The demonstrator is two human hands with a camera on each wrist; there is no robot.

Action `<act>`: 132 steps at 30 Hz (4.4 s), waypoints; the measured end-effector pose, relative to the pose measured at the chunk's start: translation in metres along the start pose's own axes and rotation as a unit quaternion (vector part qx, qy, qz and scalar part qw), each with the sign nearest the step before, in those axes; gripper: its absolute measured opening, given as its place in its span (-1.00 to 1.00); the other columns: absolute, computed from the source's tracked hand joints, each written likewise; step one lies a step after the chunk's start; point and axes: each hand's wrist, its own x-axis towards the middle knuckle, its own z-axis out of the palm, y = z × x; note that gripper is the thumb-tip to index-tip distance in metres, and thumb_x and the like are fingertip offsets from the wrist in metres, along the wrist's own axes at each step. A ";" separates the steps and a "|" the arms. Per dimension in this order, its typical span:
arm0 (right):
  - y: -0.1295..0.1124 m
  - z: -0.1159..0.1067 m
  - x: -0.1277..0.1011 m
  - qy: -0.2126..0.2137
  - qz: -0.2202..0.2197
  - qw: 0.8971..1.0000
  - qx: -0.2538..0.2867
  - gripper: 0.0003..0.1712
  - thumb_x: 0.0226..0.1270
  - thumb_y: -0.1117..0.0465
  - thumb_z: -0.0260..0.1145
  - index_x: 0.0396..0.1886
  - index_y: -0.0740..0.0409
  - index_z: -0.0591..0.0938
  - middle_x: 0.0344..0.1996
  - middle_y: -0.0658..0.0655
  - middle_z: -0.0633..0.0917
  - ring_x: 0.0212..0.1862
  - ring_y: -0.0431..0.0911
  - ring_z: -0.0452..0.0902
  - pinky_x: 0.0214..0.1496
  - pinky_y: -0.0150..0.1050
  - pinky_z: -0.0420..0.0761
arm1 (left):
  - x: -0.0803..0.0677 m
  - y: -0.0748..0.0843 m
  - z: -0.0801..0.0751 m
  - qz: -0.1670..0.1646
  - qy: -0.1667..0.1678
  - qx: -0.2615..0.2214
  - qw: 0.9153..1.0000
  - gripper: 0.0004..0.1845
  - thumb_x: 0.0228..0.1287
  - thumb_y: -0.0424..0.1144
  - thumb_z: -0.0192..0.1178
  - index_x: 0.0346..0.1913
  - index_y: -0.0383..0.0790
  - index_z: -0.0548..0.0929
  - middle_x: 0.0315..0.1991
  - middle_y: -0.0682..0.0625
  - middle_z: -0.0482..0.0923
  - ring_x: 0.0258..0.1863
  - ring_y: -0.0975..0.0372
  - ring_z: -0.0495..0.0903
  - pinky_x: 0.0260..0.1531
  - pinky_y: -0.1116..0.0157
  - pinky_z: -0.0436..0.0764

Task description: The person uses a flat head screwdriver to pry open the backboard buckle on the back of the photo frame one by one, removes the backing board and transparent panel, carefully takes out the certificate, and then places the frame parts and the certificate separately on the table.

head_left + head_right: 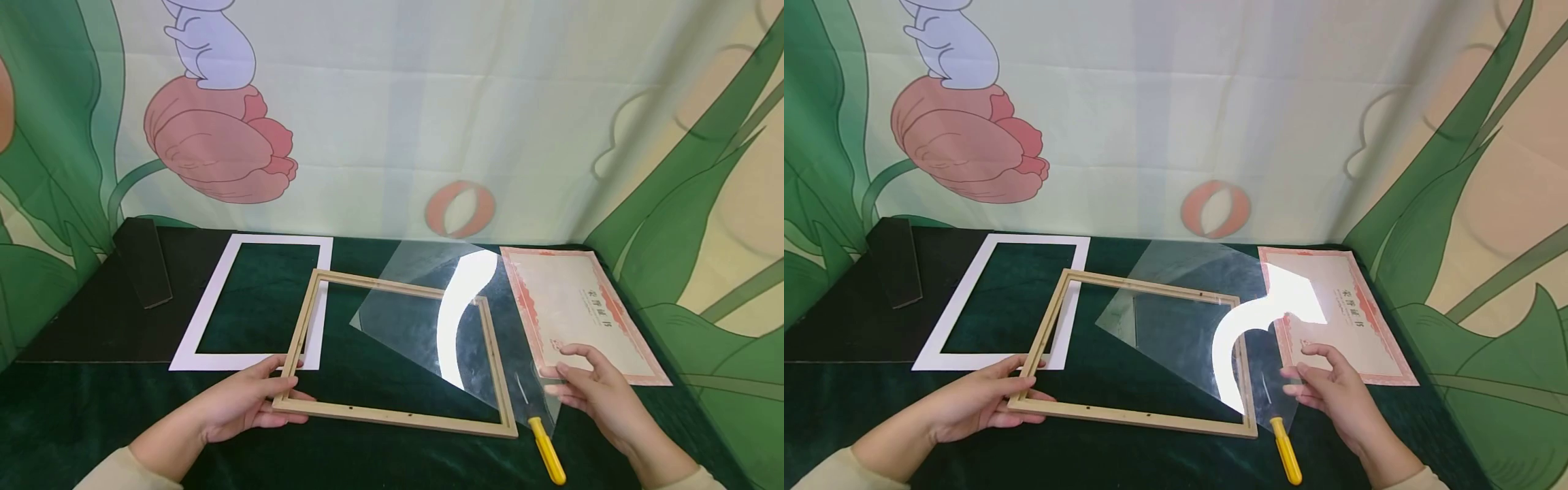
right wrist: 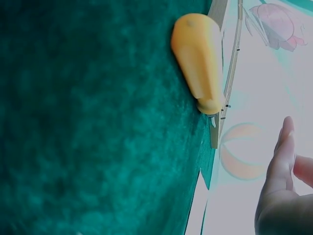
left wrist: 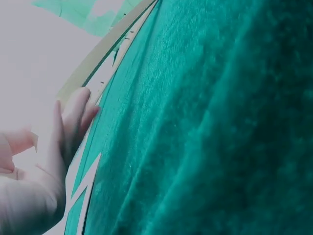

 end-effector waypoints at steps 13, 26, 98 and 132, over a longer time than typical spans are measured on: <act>-0.002 -0.004 -0.001 -0.005 -0.007 0.996 0.092 -0.59 0.20 0.08 0.09 -0.08 0.07 0.12 -0.25 0.09 0.62 -0.23 0.01 0.54 -0.23 -0.29 0.50 | -0.020 0.005 0.008 0.020 0.024 -0.017 0.999 -0.36 0.26 -0.13 -0.11 0.26 -0.21 -0.18 -0.09 -0.28 0.44 -0.11 -0.06 0.44 -0.20 0.27 0.46; 0.000 -0.003 -0.002 -0.008 -0.012 0.986 0.168 -0.59 0.21 0.14 0.07 -0.09 0.06 0.07 -0.23 0.07 0.61 -0.19 -0.02 0.52 -0.17 -0.28 0.46 | -0.051 0.007 0.000 0.051 0.044 -0.021 0.997 -0.42 0.30 -0.15 -0.19 0.27 -0.16 -0.18 -0.09 -0.24 0.45 -0.12 -0.04 0.45 -0.24 0.32 0.48; -0.007 0.092 0.027 -0.145 0.184 0.941 0.244 -0.41 0.34 0.10 -0.16 0.23 0.30 -0.06 -0.11 0.18 0.51 -0.20 -0.10 0.49 -0.08 -0.25 0.43 | -0.093 -0.006 -0.035 0.125 0.124 -0.023 0.984 -0.71 0.34 -0.19 -0.27 0.10 0.11 0.13 -0.16 -0.10 0.52 -0.15 0.06 0.49 -0.30 0.34 0.51; -0.006 0.066 0.026 -0.170 0.172 0.959 0.146 -0.51 0.28 0.08 -0.03 0.02 0.32 0.10 -0.33 0.14 0.54 -0.32 -0.12 0.51 -0.24 -0.33 0.50 | -0.082 0.000 -0.018 0.114 0.112 -0.028 0.987 -0.61 0.32 -0.16 -0.22 0.18 0.03 0.06 -0.15 -0.11 0.51 -0.13 0.06 0.47 -0.26 0.33 0.49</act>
